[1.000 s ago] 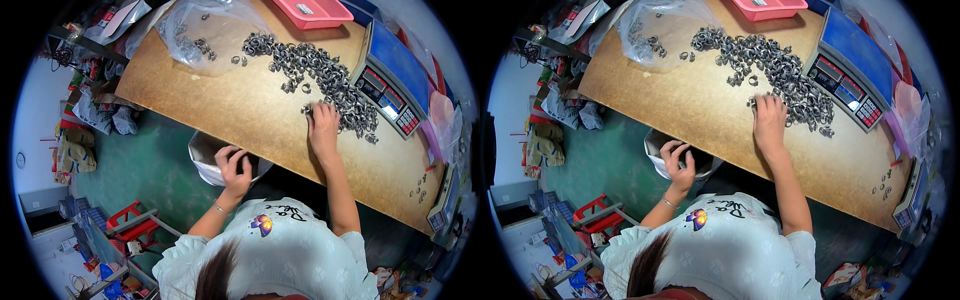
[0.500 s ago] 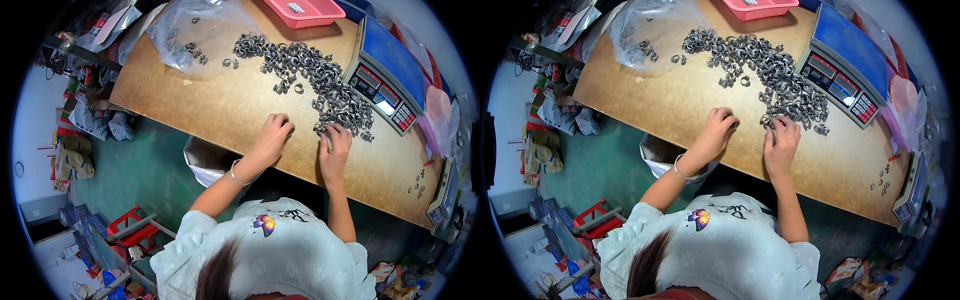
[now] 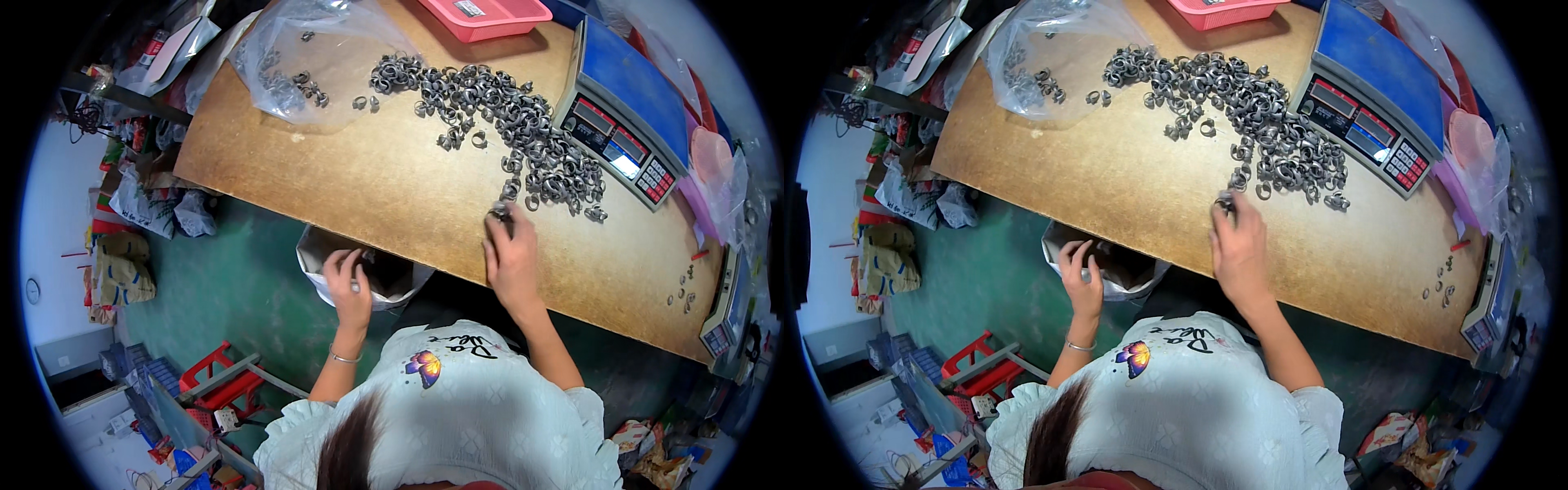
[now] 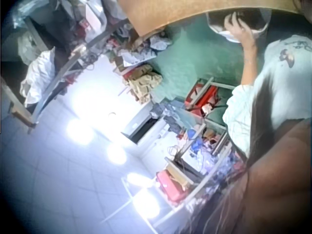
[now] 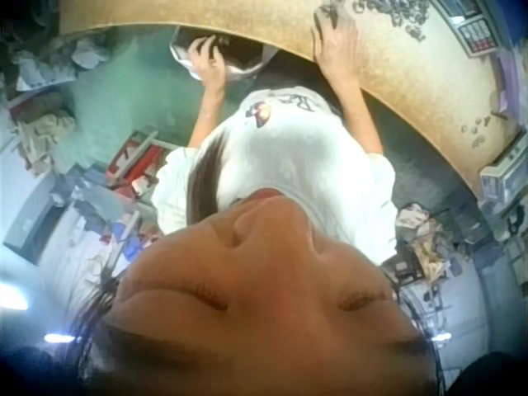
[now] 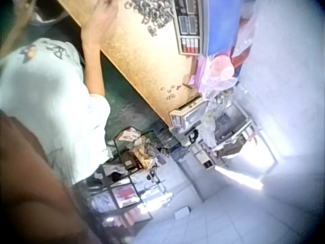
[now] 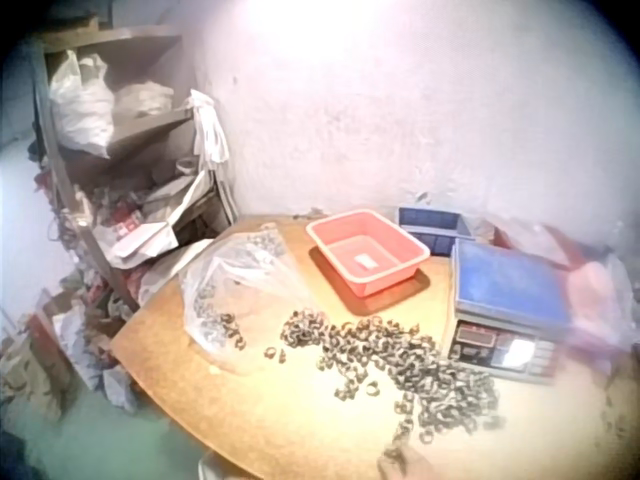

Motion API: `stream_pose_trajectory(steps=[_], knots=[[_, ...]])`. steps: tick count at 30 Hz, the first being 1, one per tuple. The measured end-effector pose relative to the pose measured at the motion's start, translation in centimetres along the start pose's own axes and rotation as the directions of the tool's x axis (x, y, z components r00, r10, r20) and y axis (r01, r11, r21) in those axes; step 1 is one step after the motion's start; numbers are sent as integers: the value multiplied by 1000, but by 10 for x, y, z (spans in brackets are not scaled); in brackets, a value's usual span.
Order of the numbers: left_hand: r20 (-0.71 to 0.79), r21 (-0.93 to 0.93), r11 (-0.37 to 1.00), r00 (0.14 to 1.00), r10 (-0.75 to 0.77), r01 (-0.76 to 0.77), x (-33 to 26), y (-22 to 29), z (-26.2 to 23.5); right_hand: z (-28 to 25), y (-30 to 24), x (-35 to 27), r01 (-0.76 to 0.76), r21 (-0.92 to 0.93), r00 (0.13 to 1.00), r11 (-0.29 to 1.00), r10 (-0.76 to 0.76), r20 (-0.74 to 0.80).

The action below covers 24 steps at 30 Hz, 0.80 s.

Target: The person sorts small metal clips on a wooden table by hand, picking up individual pieces and placing them into a white bag. They write on a small card using a pen and handle a plastic bag containing the clips near a digital scale.

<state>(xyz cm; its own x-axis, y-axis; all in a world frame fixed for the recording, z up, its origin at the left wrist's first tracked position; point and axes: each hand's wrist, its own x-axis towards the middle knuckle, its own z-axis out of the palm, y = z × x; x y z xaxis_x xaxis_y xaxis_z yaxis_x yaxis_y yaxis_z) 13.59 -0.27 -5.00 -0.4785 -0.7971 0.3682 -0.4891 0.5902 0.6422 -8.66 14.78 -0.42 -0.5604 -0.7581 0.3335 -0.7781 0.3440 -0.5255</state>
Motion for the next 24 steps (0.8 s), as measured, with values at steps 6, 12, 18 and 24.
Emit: stream_pose_trajectory(steps=[6, 12, 18, 24], knots=[[-74, -177, 984, 997, -35, 22, 13, 38, 14, -7, 7, -10, 103, 265, 995, 959, -94, -45], [309, -216, 956, 915, 259, -198, 46, 115, 58, -14, 19, -5, -191, 411, 965, 891, 248, -89], [335, -414, 908, 919, 210, -56, 46, 90, 74, -17, 11, -7, -21, 184, 997, 983, 8, 73], [202, -349, 912, 933, 298, -216, 57, 98, 67, 1, 3, -4, 18, 63, 1000, 998, -16, -24]])
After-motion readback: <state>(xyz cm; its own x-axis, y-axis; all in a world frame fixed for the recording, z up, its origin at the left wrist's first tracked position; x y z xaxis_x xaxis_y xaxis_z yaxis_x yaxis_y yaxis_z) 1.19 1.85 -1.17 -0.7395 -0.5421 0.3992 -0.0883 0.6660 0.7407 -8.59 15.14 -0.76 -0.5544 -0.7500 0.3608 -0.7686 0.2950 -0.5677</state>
